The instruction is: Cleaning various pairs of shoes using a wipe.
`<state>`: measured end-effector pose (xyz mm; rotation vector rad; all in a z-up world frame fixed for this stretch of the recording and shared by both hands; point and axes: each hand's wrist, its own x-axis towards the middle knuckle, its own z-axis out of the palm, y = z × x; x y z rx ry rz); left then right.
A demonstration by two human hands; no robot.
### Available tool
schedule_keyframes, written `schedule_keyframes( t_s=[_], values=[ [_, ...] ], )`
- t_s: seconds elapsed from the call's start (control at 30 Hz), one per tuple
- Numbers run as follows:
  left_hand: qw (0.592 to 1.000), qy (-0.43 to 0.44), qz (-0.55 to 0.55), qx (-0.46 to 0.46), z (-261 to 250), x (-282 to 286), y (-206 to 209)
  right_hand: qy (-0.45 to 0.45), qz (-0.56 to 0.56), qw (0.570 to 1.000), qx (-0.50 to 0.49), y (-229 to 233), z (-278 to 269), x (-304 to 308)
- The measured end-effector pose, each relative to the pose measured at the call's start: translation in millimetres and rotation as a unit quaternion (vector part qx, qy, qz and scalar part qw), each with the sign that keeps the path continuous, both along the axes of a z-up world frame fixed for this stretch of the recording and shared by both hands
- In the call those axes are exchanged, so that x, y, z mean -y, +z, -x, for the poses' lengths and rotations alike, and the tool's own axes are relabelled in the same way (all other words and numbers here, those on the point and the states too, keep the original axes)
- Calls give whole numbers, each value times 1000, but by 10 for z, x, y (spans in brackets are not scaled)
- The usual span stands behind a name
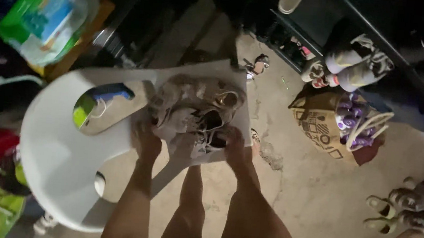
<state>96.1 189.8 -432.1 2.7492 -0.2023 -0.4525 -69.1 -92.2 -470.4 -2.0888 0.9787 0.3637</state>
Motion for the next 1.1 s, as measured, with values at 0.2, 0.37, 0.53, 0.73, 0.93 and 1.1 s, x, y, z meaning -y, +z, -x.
schedule_keyframes(
  t_s=[0.2, 0.37, 0.53, 0.73, 0.93, 1.1],
  values=[
    [980, -5, -72, -187, -60, -226, -957, 128, 97, 960, 231, -136, 314, -287],
    [994, -79, -58, -55, -240, 153, -401, 327, 164, 929, -59, -62, 312, -503],
    [986, -141, -40, 79, -276, -111, 233, 257, 111, 960, 14, 479, 638, -1070],
    [977, -130, 73, 151, -56, -200, 1169, 130, 11, 989, 62, 1393, 916, -1300],
    [974, -61, 96, 198, 184, -157, 1631, 218, 71, 971, 74, 900, 997, -726],
    [964, -65, 100, 237, 545, -54, 1754, 299, 123, 944, 63, 228, 1161, -302]
  ],
)
